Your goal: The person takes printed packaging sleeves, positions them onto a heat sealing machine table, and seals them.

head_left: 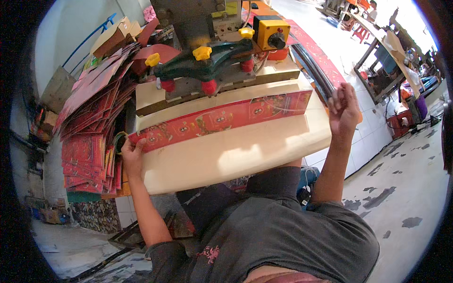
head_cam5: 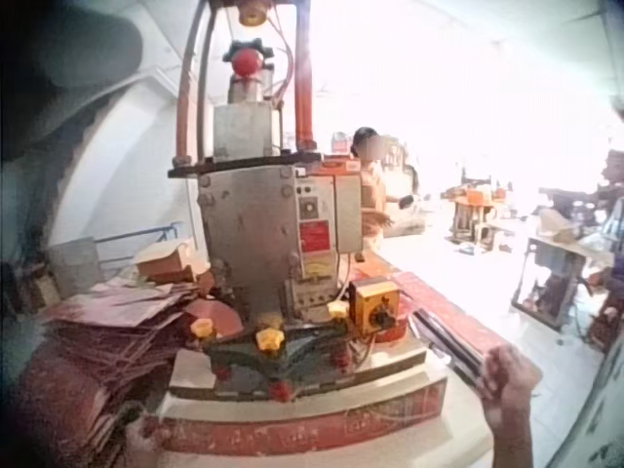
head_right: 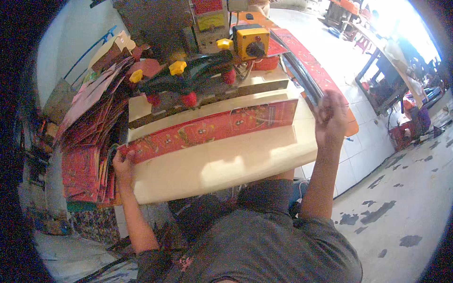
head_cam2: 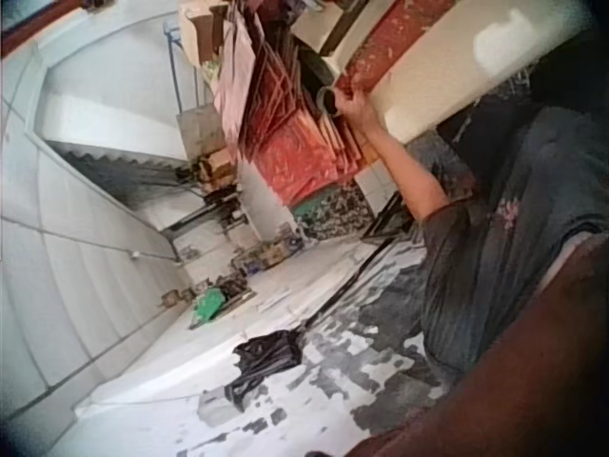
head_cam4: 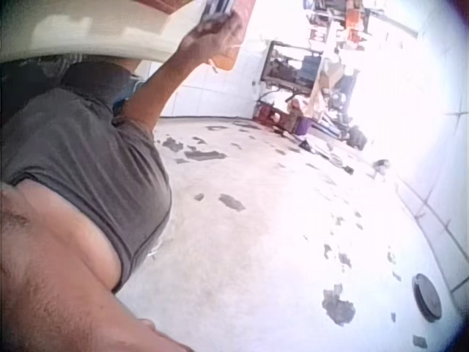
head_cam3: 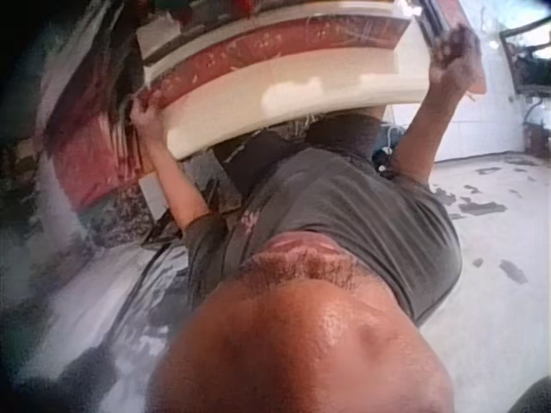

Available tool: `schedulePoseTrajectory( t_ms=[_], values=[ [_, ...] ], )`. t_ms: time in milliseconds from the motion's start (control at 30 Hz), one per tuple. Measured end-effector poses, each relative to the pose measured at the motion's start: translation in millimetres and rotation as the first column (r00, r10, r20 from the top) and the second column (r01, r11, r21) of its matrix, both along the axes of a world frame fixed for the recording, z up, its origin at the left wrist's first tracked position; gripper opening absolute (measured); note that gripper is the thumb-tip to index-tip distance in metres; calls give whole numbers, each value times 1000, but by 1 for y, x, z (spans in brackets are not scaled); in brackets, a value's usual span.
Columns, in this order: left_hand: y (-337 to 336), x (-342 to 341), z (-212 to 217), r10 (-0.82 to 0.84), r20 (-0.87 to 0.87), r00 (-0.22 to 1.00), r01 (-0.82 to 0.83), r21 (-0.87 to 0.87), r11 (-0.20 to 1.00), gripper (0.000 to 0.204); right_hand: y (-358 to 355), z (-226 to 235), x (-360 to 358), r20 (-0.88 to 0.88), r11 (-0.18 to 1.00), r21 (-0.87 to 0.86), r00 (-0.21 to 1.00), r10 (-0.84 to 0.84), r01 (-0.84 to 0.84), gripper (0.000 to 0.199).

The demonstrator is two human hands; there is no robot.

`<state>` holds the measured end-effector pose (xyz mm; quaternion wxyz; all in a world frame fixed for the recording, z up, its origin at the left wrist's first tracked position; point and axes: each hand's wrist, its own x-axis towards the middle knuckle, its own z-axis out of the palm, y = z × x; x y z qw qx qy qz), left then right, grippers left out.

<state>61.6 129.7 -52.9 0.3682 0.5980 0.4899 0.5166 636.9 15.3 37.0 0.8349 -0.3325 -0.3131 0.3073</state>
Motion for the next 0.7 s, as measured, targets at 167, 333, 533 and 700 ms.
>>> schedulePoseTrajectory(
  t_ms=[167,333,533,700],
  values=[
    [6,6,-6,-35,108,994,36,-6,999,27,17,-7,-44,797,972,-131,604,-15,196,24],
    [7,-11,-15,20,-30,999,-20,-20,1000,37,17,-16,-108,913,848,-389,277,301,360,35],
    [5,-5,-10,23,-10,1000,-23,48,999,28,27,-46,-136,896,837,-401,351,273,373,36],
    [8,-8,-13,38,-35,999,-36,44,998,30,31,-47,-138,897,817,-311,433,84,486,34]
  ],
)
